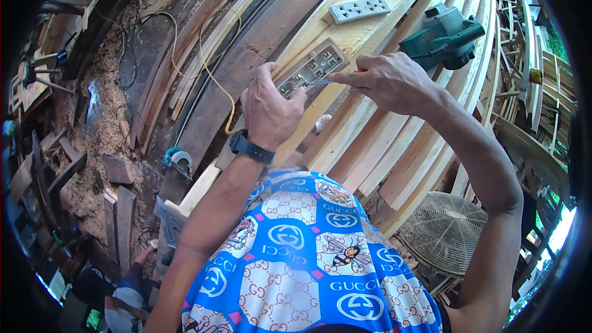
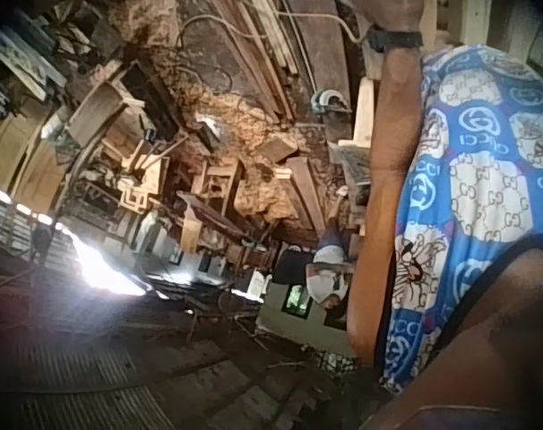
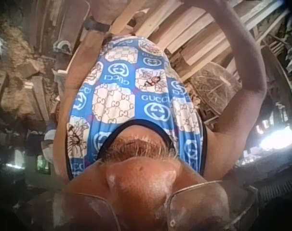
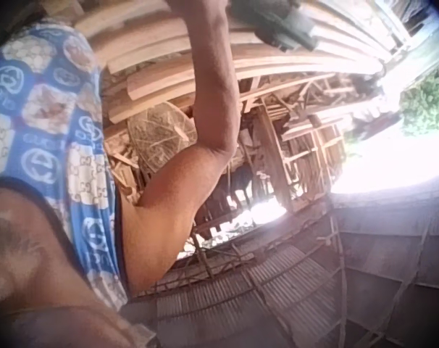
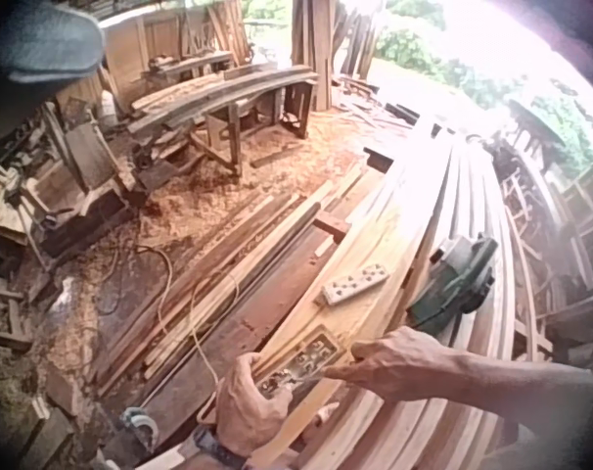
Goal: The person uses a screwdriver to remove screws from the front plate of a power outlet sitting on lumber, opens the housing to reveal the internal components, and uses the screwdriver to adjust or tighten screws on the internal terminals. The person then places the cover back on the outlet and begins re-securing it with the screwdriver.
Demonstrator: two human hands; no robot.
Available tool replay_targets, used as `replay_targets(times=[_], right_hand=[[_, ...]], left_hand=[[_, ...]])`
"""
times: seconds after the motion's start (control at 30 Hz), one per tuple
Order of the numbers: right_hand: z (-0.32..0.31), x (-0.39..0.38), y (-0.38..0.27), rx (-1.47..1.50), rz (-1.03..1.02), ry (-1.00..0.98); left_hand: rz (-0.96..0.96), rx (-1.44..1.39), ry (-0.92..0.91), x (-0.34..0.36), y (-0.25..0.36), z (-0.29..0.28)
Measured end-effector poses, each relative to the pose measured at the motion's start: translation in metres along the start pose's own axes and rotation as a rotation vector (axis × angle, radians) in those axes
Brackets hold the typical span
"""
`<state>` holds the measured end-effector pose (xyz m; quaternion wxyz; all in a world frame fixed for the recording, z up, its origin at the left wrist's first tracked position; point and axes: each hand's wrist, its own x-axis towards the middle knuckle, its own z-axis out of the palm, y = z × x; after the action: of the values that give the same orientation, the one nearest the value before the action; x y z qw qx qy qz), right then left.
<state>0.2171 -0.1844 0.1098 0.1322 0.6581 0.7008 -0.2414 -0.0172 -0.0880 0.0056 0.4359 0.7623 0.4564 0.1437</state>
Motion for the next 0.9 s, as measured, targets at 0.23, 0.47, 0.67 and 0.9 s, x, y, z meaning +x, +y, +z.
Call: replay_targets(times=[0.23, 0.47, 0.67, 0.9], right_hand=[[0.004, 0.004, 0.006, 0.008, -0.071, 0.013], [0.003, 0.005, 0.008, -0.033, -0.113, 0.038], [-0.003, 0.005, 0.006, 0.005, -0.108, 0.046], [0.004, 0.005, 0.012, 0.266, -0.125, 0.098]], left_hand=[[-0.007, 0.005, 0.028, -0.004, -0.003, -0.009], [-0.016, 0.047, 0.040, -0.003, -0.001, -0.011], [-0.014, 0.000, 0.036, -0.005, 0.000, -0.015], [0.024, 0.040, 0.065, -0.007, 0.003, -0.015]])
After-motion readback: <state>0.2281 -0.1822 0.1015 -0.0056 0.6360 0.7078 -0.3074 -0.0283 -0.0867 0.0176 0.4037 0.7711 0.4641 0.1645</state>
